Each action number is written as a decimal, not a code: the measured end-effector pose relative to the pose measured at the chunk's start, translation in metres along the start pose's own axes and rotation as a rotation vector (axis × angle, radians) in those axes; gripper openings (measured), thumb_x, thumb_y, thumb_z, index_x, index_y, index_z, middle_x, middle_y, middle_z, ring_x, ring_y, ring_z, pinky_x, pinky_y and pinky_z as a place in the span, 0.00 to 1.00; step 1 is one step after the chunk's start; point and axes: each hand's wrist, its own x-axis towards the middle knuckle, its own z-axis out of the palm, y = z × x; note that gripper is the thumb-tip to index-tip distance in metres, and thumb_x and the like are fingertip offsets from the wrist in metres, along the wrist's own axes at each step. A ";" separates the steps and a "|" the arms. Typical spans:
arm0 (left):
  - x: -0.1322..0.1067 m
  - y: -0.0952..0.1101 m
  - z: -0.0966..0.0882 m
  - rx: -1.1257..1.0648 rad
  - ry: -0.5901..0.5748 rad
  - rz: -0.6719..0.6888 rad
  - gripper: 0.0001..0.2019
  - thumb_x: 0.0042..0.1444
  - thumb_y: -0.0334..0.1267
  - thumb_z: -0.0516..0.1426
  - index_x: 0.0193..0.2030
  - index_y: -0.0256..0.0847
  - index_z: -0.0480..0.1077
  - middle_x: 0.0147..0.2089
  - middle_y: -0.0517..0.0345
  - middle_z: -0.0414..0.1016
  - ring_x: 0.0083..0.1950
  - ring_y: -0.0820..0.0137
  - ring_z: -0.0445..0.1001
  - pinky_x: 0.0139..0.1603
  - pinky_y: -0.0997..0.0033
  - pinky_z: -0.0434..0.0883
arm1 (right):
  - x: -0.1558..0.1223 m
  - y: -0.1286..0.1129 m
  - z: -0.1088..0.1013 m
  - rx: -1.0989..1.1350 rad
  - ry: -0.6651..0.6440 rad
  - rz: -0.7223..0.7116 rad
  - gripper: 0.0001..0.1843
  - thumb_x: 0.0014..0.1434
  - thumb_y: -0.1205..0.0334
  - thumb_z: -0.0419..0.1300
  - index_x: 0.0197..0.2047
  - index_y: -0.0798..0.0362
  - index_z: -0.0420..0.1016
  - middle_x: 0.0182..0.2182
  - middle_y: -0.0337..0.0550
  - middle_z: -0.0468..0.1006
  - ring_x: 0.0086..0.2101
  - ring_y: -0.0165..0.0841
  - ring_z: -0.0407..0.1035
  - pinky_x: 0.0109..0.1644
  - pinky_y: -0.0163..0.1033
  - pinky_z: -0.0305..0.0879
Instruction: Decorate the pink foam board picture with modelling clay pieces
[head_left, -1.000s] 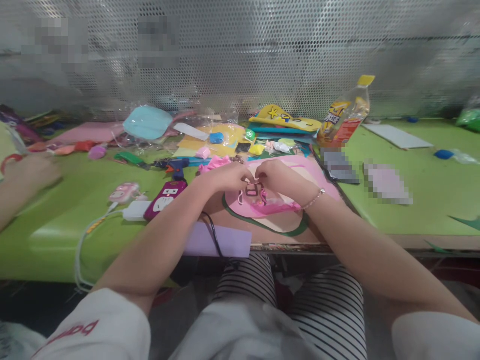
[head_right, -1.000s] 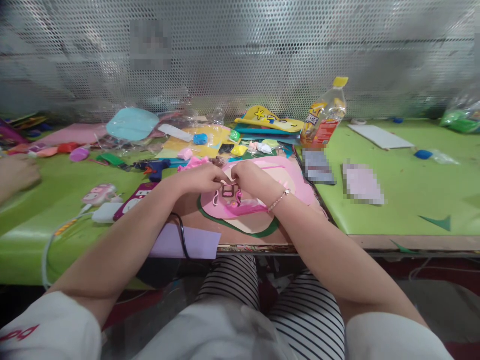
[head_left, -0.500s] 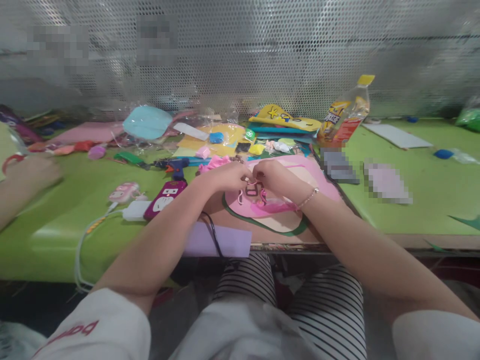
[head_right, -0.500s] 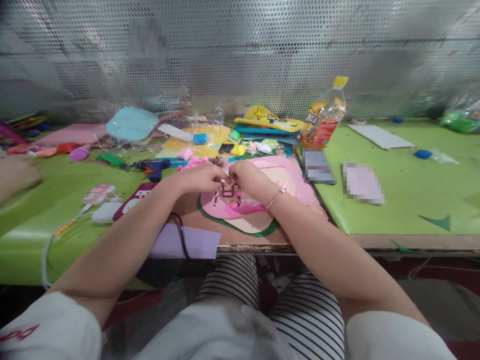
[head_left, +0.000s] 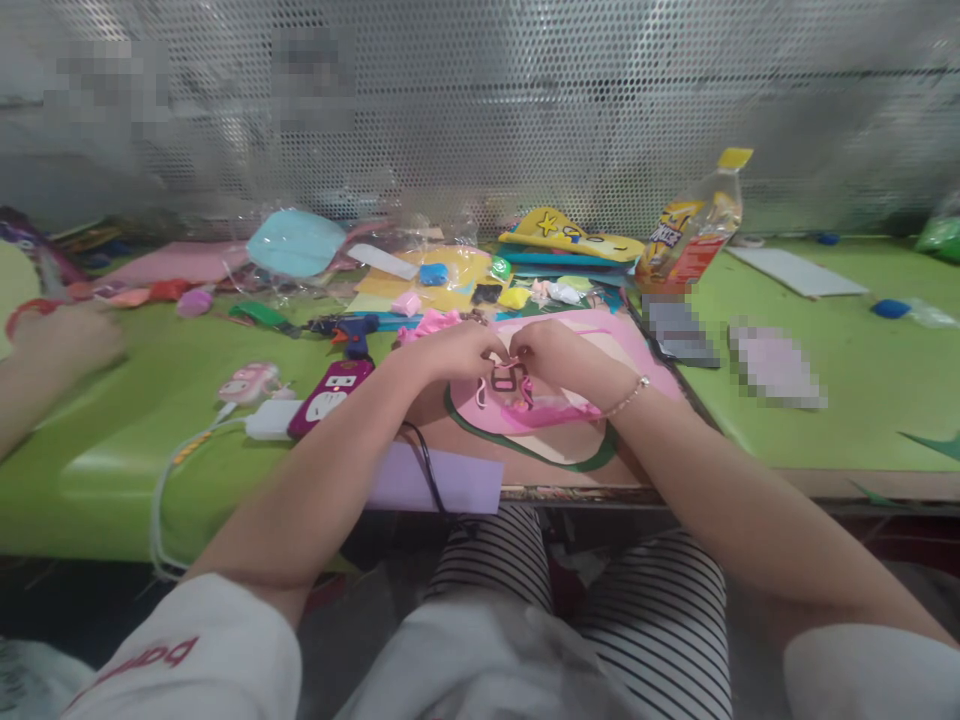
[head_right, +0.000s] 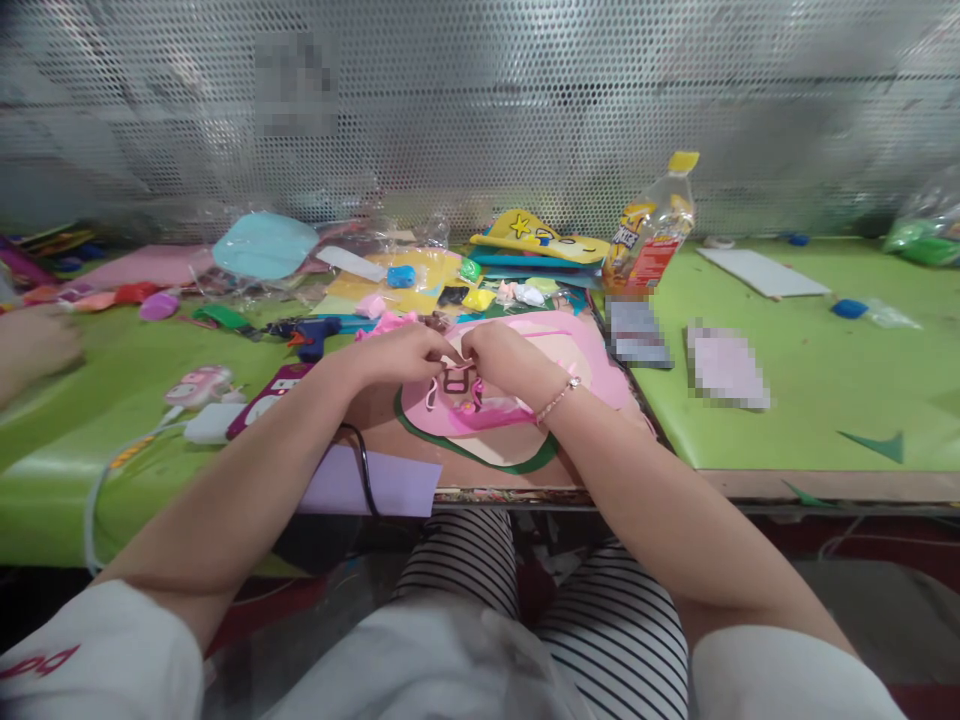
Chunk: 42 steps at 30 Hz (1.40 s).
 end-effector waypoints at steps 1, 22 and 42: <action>0.000 0.000 0.000 0.001 0.000 -0.005 0.19 0.50 0.29 0.49 0.46 0.40 0.75 0.31 0.57 0.75 0.28 0.75 0.67 0.30 0.75 0.60 | 0.000 0.000 -0.001 -0.017 -0.007 0.003 0.13 0.50 0.76 0.52 0.32 0.58 0.78 0.28 0.49 0.79 0.28 0.33 0.68 0.31 0.34 0.56; 0.000 0.002 0.001 -0.033 -0.014 -0.003 0.16 0.51 0.31 0.49 0.43 0.39 0.74 0.27 0.59 0.72 0.27 0.74 0.66 0.29 0.75 0.59 | -0.008 -0.006 -0.011 0.044 -0.033 -0.006 0.14 0.51 0.76 0.54 0.34 0.55 0.79 0.30 0.45 0.80 0.31 0.32 0.71 0.32 0.33 0.59; 0.001 0.001 0.003 -0.042 -0.009 0.014 0.15 0.52 0.33 0.49 0.43 0.38 0.73 0.29 0.58 0.73 0.29 0.74 0.67 0.29 0.75 0.59 | -0.011 -0.002 -0.009 0.018 -0.071 -0.001 0.10 0.55 0.72 0.53 0.37 0.55 0.74 0.33 0.46 0.79 0.34 0.35 0.71 0.34 0.35 0.59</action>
